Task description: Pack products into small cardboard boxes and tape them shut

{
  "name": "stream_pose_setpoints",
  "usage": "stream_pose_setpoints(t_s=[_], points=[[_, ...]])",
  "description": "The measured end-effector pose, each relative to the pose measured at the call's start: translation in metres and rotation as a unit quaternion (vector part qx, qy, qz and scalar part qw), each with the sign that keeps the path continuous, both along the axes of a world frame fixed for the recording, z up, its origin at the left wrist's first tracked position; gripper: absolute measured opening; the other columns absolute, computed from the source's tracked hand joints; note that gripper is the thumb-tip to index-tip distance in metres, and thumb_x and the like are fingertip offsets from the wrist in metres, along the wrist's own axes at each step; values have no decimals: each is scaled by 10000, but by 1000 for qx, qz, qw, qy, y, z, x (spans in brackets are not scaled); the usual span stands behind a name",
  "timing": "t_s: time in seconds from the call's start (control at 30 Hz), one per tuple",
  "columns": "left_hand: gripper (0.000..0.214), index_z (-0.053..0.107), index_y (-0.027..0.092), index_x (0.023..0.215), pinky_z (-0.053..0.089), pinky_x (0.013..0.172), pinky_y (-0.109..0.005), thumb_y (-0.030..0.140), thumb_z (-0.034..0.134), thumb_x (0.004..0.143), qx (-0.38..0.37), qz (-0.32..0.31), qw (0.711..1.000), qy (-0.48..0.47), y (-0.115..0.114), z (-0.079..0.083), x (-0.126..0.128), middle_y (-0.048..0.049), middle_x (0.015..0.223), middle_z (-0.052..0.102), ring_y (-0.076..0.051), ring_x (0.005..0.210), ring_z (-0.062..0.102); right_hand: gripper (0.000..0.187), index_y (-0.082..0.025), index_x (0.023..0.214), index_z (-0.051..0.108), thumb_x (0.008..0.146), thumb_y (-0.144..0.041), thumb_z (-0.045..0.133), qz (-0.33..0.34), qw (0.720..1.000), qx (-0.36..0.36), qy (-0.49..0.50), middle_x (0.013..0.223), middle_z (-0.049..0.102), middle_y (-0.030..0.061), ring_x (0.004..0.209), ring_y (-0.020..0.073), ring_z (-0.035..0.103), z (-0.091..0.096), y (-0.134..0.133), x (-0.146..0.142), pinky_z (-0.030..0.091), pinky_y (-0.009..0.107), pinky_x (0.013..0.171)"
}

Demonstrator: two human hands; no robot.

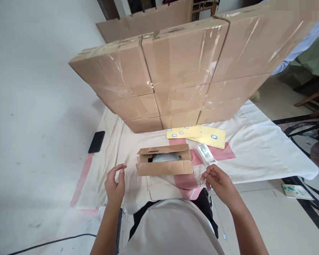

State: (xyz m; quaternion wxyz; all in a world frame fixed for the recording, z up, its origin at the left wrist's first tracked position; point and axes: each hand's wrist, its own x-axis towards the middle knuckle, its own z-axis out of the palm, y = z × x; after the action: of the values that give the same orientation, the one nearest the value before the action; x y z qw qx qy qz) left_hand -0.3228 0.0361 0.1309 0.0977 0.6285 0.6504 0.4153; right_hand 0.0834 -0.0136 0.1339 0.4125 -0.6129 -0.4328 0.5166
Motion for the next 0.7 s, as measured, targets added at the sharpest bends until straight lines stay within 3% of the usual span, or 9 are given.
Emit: stream_pose_setpoints(t_s=[0.13, 0.27, 0.33, 0.4, 0.47, 0.53, 0.63, 0.7], points=[[160, 665, 231, 1016, 482, 957, -411, 238, 506, 995, 71, -63, 994, -48, -13, 12, 14, -35, 915, 734, -208, 964, 661, 247, -234, 906, 503, 985, -443, 607, 55, 997, 45, -5, 813, 678, 18, 499, 92, 501, 45, -8, -32, 409, 252, 503], [181, 645, 248, 1041, 476, 906, -427, 163, 498, 979, 133, -168, 967, -137, -28, 31, 35, -4, 823, 704, -176, 784, 646, 76, -247, 1048, 542, 1049, -296, 484, 186, 980, 70, 2, 847, 684, 22, 601, 105, 560, 74, -18, -67, 395, 218, 502], [208, 647, 250, 1081, 475, 835, -392, 145, 502, 975, 133, -220, 949, -182, -35, 38, 44, -3, 808, 696, -166, 753, 633, 259, -280, 1281, 525, 1044, -211, 446, 280, 956, 91, 1, 859, 687, 10, 690, 114, 595, 78, -19, -85, 403, 206, 535], [217, 647, 249, 1119, 472, 786, -356, 155, 509, 982, 104, -258, 933, -228, -40, 42, 51, -10, 816, 688, -163, 769, 625, 493, -328, 1486, 417, 1024, -155, 436, 351, 930, 108, -9, 875, 687, -5, 726, 109, 587, 76, -17, -100, 406, 199, 566], [201, 642, 259, 1159, 472, 777, -330, 217, 528, 999, 44, -271, 922, -273, -44, 44, 55, -18, 853, 676, -165, 816, 618, 595, -358, 1557, 358, 1012, -137, 445, 376, 919, 122, -14, 881, 682, -16, 721, 100, 563, 73, -12, -113, 395, 192, 573], [232, 636, 267, 1200, 475, 788, -318, 364, 551, 1008, -28, -273, 908, -317, -46, 47, 58, -30, 897, 651, -172, 856, 602, 607, -357, 1565, 369, 1006, -137, 457, 378, 916, 132, -6, 866, 674, -19, 704, 94, 549, 70, -8, -122, 378, 187, 561], [486, 675, 241, 1190, 478, 786, -323, 636, 505, 964, -108, -293, 879, -361, -44, 55, 59, -62, 941, 606, -194, 876, 575, 572, -335, 1529, 431, 997, -129, 466, 387, 911, 139, 11, 845, 664, -20, 664, 86, 533, 70, -5, -130, 355, 184, 534], [532, 728, 222, 1083, 474, 772, -321, 678, 490, 947, -133, -308, 865, -372, -41, 60, 60, -74, 945, 586, -194, 863, 564, 541, -316, 1490, 463, 986, -120, 469, 384, 913, 137, 19, 842, 654, -18, 667, 87, 549, 71, -5, -132, 349, 185, 527]])
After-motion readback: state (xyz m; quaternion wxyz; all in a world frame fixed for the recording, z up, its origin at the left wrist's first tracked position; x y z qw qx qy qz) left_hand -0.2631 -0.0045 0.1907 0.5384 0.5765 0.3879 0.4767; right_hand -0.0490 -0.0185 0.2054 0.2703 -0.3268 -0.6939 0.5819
